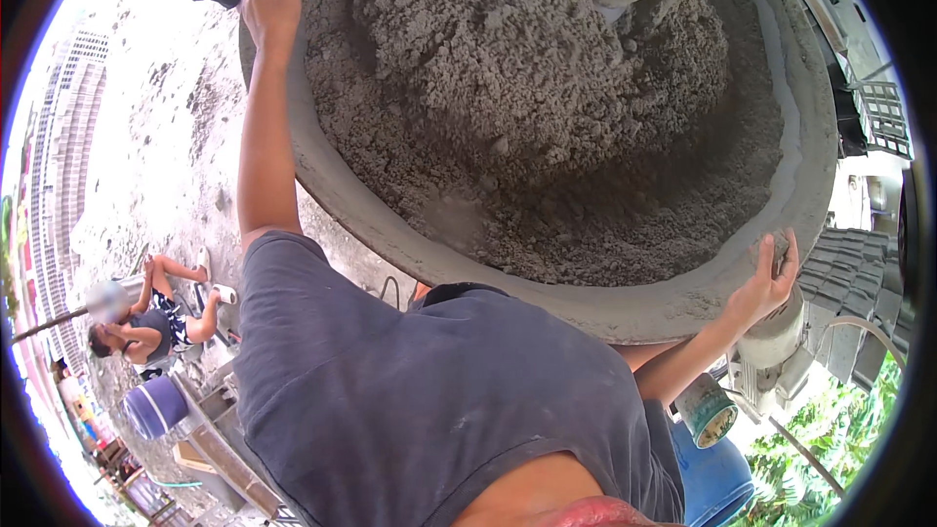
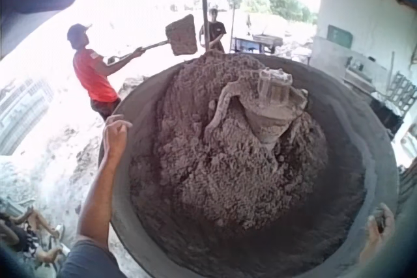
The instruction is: The person repeatedly reaches into a rotating concrete mixer pan by hand, scoops up and squeezes clumps of the mortar mixture, and tosses clumps back into the pan.
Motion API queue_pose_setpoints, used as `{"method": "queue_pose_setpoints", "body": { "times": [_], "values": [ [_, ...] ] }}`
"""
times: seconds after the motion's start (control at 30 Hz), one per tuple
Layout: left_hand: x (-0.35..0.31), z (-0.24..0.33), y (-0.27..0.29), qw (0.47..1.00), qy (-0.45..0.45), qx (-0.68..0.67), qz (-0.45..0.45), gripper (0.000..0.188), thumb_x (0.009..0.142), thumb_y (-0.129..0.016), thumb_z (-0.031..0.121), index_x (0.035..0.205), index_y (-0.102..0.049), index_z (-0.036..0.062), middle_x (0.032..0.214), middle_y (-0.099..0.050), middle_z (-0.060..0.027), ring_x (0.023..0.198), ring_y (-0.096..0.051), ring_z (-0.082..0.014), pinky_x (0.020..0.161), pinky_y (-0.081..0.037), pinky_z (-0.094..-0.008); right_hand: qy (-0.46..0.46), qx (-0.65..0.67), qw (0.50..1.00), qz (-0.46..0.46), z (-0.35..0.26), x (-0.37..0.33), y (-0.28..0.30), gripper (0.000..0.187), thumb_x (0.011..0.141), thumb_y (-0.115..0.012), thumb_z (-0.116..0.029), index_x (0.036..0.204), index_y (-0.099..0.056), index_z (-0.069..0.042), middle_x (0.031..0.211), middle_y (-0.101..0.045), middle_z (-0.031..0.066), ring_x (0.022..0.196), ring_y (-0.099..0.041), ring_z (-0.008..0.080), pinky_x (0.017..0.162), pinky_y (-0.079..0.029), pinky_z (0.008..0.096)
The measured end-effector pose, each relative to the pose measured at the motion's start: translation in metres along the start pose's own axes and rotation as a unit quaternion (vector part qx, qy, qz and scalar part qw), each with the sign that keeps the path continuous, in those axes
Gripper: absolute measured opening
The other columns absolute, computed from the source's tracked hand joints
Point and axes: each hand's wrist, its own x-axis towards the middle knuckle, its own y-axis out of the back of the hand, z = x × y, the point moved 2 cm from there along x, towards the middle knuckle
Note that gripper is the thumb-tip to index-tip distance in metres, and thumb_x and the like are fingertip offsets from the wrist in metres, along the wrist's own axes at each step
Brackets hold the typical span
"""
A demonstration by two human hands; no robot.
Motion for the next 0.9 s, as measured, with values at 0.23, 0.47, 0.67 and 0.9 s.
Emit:
{"method": "queue_pose_setpoints", "body": {
  "times": [0.23,0.47,0.67,0.9],
  "values": [
    [0.003,-0.009,0.015,0.993,0.09,-0.034,0.073,0.022,0.076,-0.056,0.014,0.081,-0.077,0.0153,0.107,-0.065,-0.0089,0.105,-0.059,-0.0237,0.095,-0.043,-0.0349,0.009,-0.051,0.999,0.009,-0.005,-0.001,0.001,0.034,0.085,-0.069,-0.008,0.117,-0.061,0.001,0.115,-0.059,0.0089,0.09,-0.06,0.0159,0.076,-0.053,0.0269],
    [0.005,0.0,0.026,0.985,0.105,-0.067,0.12,0.022,0.077,-0.055,0.01,0.079,-0.076,0.0146,0.107,-0.061,-0.0077,0.105,-0.056,-0.0223,0.093,-0.043,-0.0347,-0.008,-0.027,1.0,-0.01,-0.002,0.0,0.001,0.036,0.087,-0.066,-0.012,0.119,-0.059,0.002,0.117,-0.058,0.0113,0.098,-0.058,0.0184,0.083,-0.05,0.0278],
    [0.004,-0.002,0.025,0.985,0.09,-0.071,0.125,0.022,0.077,-0.055,0.008,0.078,-0.076,0.0131,0.108,-0.061,-0.0069,0.104,-0.056,-0.0223,0.091,-0.044,-0.0343,-0.004,-0.021,1.0,-0.001,-0.001,0.001,0.0,0.034,0.086,-0.067,-0.01,0.118,-0.06,0.001,0.114,-0.059,0.0103,0.093,-0.059,0.0173,0.079,-0.051,0.028],
    [0.005,-0.002,0.034,0.979,0.106,-0.088,0.148,0.024,0.078,-0.052,0.006,0.077,-0.076,0.0117,0.11,-0.06,-0.0068,0.103,-0.056,-0.0217,0.089,-0.045,-0.0343,0.002,-0.016,1.0,-0.002,-0.001,0.001,-0.001,0.033,0.085,-0.069,-0.009,0.116,-0.061,0.001,0.115,-0.058,0.0102,0.091,-0.06,0.0171,0.075,-0.053,0.0292]
  ]
}}
